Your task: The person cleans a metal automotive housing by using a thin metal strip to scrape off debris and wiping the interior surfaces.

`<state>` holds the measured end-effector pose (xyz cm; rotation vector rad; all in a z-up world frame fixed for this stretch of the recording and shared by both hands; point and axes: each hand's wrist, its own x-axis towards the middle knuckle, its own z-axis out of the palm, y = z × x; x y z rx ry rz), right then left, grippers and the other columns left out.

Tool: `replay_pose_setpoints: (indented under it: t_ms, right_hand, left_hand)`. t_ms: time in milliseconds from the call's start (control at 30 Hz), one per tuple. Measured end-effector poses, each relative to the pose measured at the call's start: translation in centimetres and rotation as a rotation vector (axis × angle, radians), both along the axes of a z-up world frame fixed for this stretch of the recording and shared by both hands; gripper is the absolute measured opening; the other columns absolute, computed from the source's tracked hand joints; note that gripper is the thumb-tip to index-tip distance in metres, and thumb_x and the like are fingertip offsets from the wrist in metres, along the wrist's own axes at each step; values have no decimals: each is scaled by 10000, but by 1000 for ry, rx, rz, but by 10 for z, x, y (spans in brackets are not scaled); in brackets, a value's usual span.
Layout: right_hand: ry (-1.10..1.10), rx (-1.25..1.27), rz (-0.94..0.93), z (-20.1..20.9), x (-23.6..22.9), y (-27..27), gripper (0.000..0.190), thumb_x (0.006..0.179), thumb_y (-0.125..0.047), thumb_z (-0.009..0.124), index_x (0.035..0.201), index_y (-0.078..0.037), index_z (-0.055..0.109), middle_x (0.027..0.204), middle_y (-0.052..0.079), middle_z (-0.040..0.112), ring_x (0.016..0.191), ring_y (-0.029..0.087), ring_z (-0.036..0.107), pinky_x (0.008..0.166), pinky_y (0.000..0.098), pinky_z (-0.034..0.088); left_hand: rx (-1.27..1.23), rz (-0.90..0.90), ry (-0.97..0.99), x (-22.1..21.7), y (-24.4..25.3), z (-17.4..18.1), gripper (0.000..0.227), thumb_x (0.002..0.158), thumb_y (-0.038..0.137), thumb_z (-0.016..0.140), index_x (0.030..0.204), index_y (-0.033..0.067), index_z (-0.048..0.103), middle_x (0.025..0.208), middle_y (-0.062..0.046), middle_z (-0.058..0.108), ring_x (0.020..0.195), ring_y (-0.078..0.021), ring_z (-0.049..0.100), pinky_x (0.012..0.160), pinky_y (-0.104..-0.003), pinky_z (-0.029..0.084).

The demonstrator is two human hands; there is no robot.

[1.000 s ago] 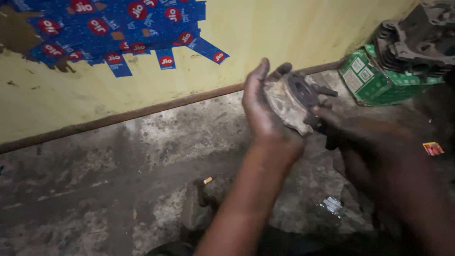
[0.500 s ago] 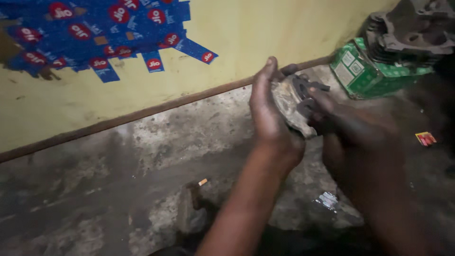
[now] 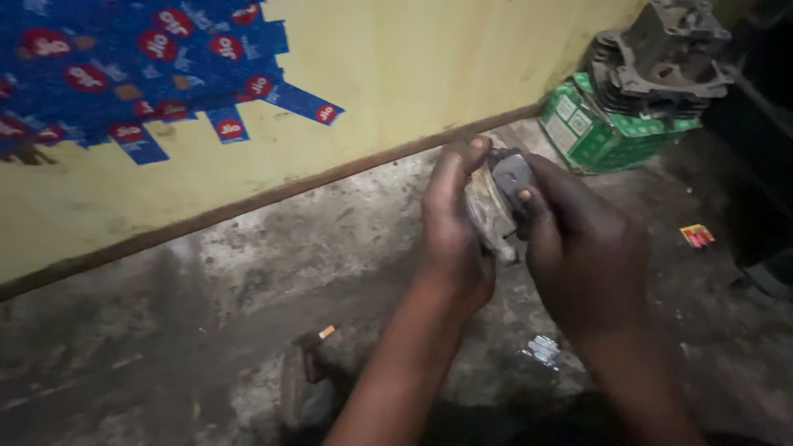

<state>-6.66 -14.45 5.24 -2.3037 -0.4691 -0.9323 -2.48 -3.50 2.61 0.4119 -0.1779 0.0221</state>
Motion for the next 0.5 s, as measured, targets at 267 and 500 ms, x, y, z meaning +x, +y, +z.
replay_pose_setpoints:
  t_ms: [267, 500]
  right_hand:
    - [-106, -131, 125, -2, 3, -8, 297, 970, -91, 712, 1265, -51, 706, 985, 189, 734, 844, 355, 717, 733, 458, 558]
    - [-107, -140, 158, -3, 0, -12, 374, 938, -137, 754, 1290, -42, 667, 991, 153, 750, 826, 329, 728, 716, 434, 561]
  left_hand:
    - [-71, 88, 130, 11, 7, -3, 279, 984, 337, 591, 1000, 61, 626, 880, -87, 655, 809, -214, 651, 722, -354, 552]
    - [13, 200, 235, 8, 19, 11, 315, 919, 358, 641, 982, 50, 638, 879, -83, 675, 836, -220, 671, 736, -376, 556]
